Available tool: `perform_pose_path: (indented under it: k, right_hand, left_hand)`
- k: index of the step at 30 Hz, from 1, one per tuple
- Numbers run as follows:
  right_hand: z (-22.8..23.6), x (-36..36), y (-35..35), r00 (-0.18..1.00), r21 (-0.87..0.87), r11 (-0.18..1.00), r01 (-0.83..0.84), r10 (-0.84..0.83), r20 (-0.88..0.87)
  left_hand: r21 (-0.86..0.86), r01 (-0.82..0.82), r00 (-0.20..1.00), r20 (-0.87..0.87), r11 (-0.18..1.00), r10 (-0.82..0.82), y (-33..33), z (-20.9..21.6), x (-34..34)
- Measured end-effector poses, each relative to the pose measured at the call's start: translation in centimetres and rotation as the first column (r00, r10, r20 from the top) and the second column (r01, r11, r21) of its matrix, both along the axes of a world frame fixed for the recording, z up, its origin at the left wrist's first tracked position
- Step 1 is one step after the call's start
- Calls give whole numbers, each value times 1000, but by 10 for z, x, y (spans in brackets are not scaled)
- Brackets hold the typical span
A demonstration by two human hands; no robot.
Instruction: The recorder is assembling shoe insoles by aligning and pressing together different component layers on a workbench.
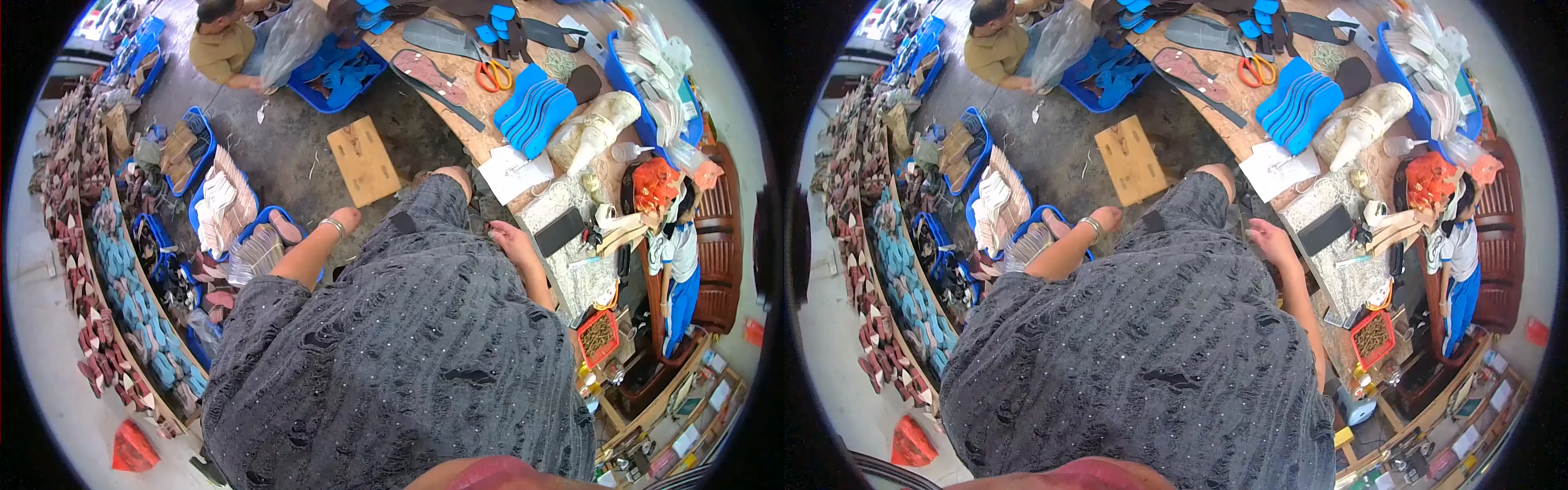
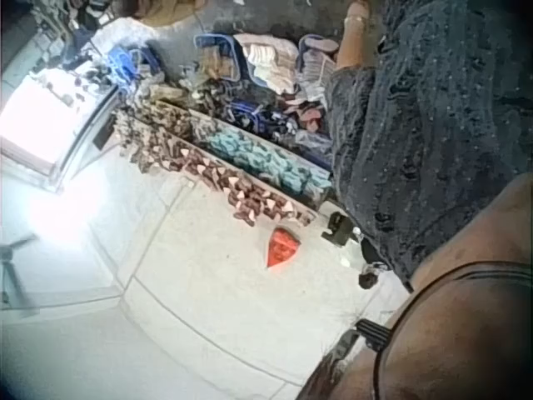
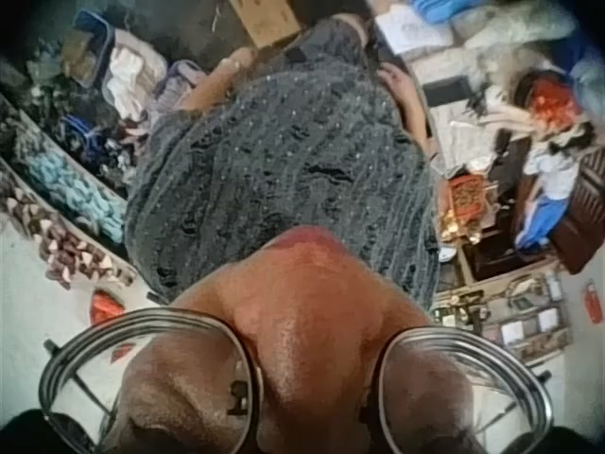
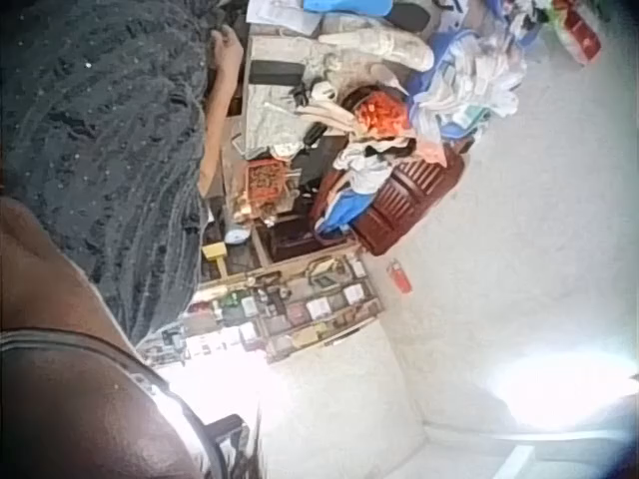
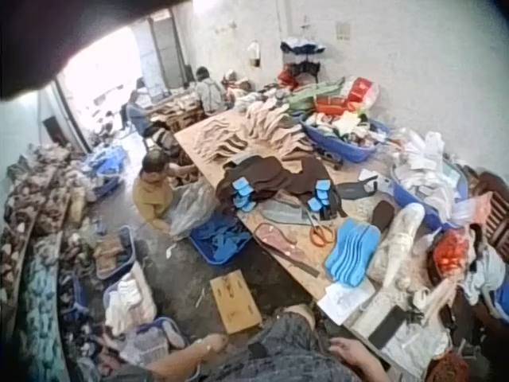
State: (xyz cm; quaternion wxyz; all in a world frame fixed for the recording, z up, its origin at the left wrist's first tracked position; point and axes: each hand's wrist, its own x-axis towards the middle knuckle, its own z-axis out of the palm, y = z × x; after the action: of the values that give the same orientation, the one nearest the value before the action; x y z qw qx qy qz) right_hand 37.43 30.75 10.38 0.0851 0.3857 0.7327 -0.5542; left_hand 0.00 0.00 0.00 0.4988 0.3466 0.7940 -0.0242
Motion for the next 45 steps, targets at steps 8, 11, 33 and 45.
perform_pose_path:
  k: [8, 11, 33, 45]
  right_hand:
    - [6, 14, 19, 996, 48, 995, 91, -91, 6]
    - [5, -1, 31, 994, 24, 994, 106, -106, 8]
    - [-34, -339, 149, 968, 504, 864, 24, 105, -228]
    - [-90, -346, 122, 969, 664, 733, 147, 30, -247]
  left_hand:
    - [161, 223, 962, -198, 961, -189, 85, -5, -41]
    - [304, -30, 959, -259, 952, 113, 149, 38, -55]
    - [778, 240, 967, -242, 581, -75, 392, 53, -250]
    - [732, 560, 818, -414, 388, -401, 391, 1, -280]
